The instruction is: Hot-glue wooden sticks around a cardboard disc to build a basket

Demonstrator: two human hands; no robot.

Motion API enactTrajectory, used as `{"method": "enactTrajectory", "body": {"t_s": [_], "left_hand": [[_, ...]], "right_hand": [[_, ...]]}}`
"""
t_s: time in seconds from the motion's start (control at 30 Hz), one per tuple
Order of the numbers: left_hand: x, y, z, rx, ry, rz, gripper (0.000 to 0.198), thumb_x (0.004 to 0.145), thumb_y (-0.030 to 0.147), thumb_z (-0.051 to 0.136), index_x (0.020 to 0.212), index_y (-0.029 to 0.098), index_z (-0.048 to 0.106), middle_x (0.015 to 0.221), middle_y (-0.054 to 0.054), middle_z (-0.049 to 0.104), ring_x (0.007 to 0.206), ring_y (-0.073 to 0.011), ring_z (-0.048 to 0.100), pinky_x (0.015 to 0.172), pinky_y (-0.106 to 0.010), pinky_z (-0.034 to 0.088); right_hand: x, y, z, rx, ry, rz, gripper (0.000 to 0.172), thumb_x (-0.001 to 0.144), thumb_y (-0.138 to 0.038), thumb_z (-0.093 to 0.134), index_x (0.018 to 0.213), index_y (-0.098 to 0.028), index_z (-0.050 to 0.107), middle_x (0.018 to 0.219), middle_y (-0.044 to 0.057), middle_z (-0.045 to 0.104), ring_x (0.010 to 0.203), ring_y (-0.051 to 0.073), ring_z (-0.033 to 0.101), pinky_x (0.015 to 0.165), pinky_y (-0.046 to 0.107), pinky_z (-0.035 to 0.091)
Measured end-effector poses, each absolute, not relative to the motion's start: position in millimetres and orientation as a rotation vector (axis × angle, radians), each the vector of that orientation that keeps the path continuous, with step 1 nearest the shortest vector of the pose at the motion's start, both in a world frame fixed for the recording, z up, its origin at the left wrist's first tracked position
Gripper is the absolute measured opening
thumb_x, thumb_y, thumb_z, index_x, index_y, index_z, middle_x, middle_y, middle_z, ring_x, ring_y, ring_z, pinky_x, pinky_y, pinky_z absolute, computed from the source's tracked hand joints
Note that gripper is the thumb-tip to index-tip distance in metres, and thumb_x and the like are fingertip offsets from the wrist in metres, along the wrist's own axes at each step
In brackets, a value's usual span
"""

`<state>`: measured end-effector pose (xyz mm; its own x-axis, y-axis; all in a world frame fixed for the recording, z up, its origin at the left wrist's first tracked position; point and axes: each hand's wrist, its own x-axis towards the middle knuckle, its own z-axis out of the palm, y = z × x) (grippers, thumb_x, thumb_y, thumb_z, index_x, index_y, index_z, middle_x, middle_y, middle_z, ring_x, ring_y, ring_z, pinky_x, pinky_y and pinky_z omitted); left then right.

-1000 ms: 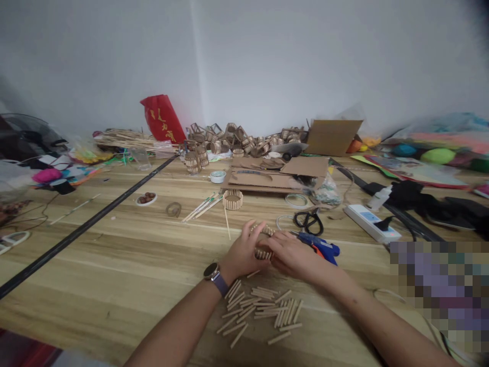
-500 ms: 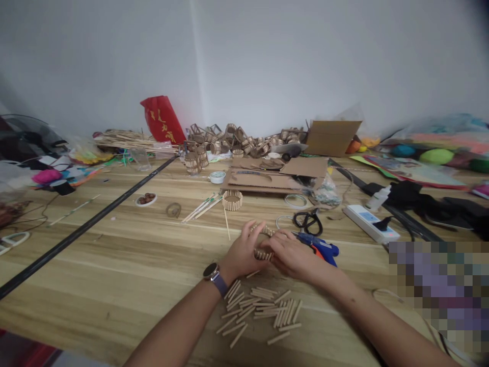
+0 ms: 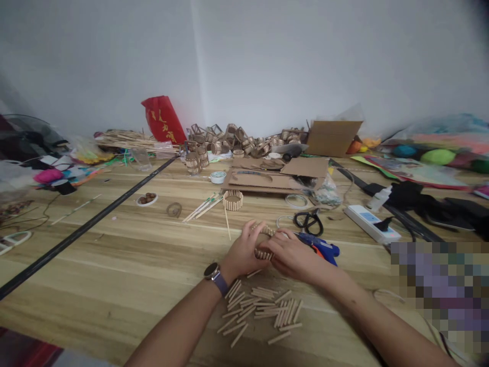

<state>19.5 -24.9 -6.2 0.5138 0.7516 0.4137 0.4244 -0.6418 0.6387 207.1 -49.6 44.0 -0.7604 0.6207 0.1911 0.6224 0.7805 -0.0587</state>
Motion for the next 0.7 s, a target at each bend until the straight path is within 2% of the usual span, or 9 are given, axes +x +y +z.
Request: {"method": "enactTrajectory", "body": {"t_s": [0.23,0.53,0.7], "left_hand": [[19,-25,-6,2.296,0.952,0.95,0.101,0.06,0.022,0.081,0.143,0.018,0.022,0.144,-0.018,0.024,0.138,-0.0333,0.027,0.114,-0.05,0.031],[20,-23,-10,2.276,0.953,0.957,0.105,0.058,0.018,0.08,0.144,0.024,0.021,0.145,-0.015,0.022,0.138,-0.0332,0.027,0.112,-0.051,0.032],[20,-22,-13,2.293,0.915,0.997,0.101,0.06,0.018,0.077,0.144,0.024,0.02,0.144,-0.014,0.024,0.137,-0.0322,0.027,0.113,-0.051,0.031]], "right_hand": [[206,-50,39,-0.997,-2.761,-0.104,0.033,0.084,-0.011,0.046,0.113,-0.02,0.06,0.094,0.009,0.066,0.094,0.022,0.058,0.1,0.045,0.032],[206,-50,39,-0.978,-2.759,-0.034,0.037,0.082,-0.008,0.045,0.114,-0.02,0.06,0.093,0.009,0.065,0.091,0.021,0.056,0.096,0.041,0.035],[207,-48,33,-0.987,-2.754,-0.094,0.034,0.087,-0.011,0.044,0.115,-0.019,0.06,0.09,0.009,0.065,0.089,0.022,0.057,0.093,0.042,0.036]]}}
